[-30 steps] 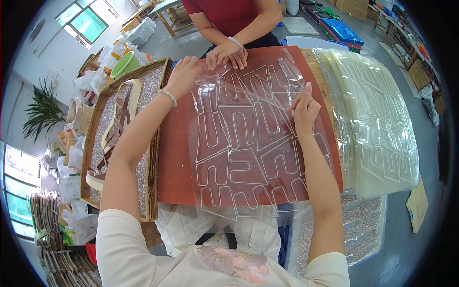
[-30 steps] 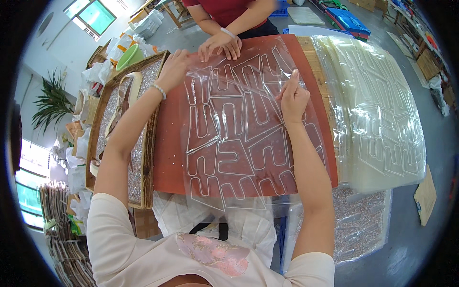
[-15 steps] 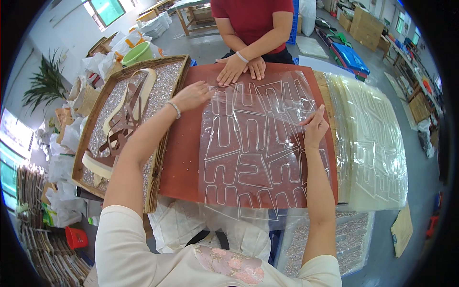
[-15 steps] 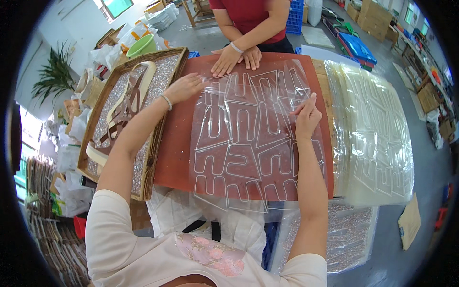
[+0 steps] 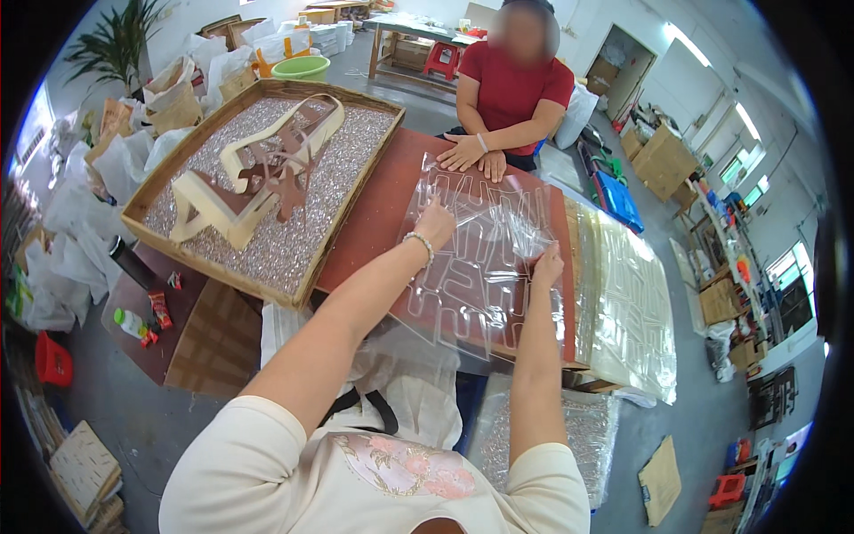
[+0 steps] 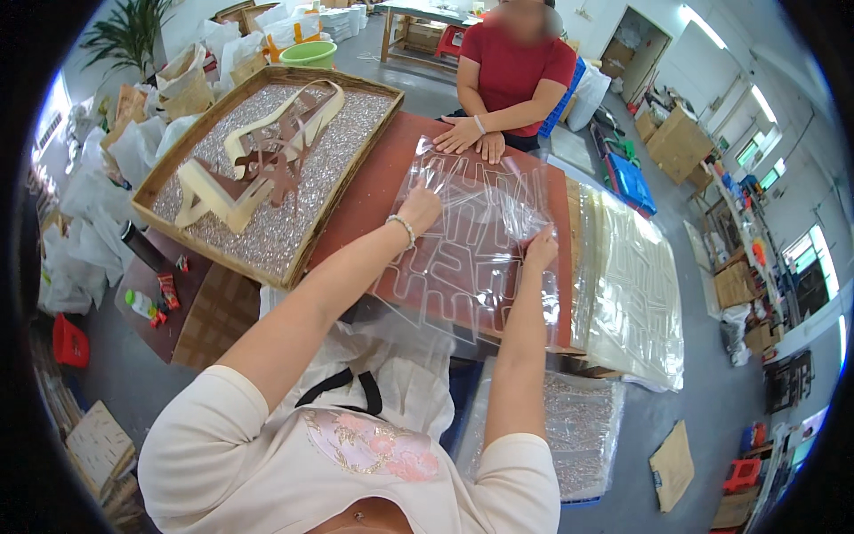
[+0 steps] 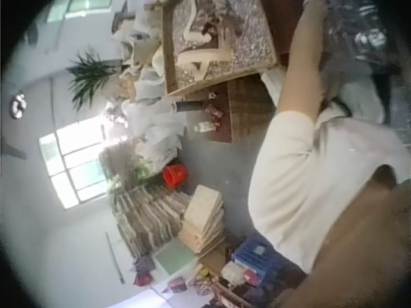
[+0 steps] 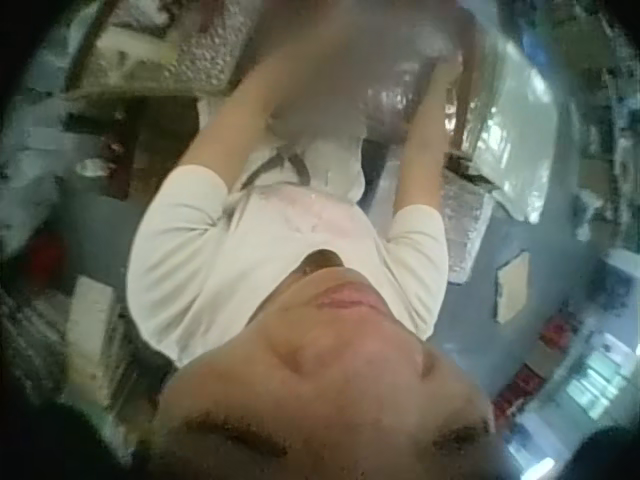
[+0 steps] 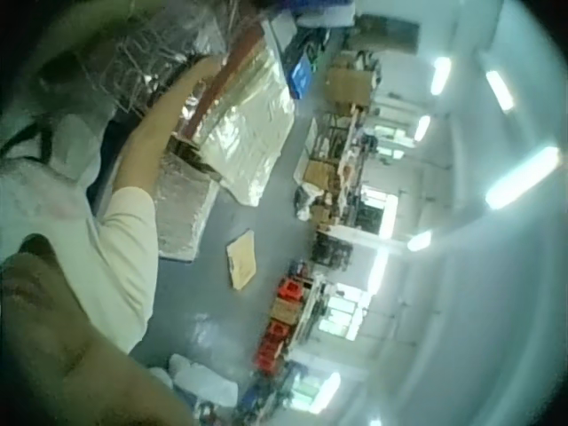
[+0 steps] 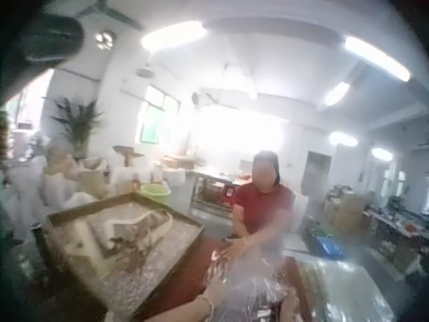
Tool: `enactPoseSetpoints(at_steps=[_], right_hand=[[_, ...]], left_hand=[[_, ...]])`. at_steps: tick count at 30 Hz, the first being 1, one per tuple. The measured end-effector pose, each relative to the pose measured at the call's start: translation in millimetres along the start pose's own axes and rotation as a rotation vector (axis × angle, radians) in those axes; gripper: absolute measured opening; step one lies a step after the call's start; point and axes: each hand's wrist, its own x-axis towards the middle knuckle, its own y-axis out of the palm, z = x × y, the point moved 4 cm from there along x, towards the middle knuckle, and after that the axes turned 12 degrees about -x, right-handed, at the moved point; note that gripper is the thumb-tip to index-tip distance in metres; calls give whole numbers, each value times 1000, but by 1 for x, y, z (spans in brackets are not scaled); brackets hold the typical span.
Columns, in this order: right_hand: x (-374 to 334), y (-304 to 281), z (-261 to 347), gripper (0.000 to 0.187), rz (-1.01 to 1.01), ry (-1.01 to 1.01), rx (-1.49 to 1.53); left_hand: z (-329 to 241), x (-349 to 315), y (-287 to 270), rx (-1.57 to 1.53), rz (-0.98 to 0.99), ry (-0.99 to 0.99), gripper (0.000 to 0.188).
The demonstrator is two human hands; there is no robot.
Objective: Arranging and assembling shoe upper components and plastic liners on a workbench.
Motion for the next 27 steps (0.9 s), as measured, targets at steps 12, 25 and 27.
enactPoseSetpoints(at_steps=[12, 25, 27], right_hand=[[-67, -76, 27, 76, -90, -118, -146], [-108, -163, 62, 67, 102, -269, -51], [-110, -169, 57, 66, 84, -308, -91]], left_hand=[[-26, -134, -50, -32, -83, -20, 18], [-16, -221, -76, -191, -110, -28, 30], [-13, -229, -78, -183, -103, -18, 31]])
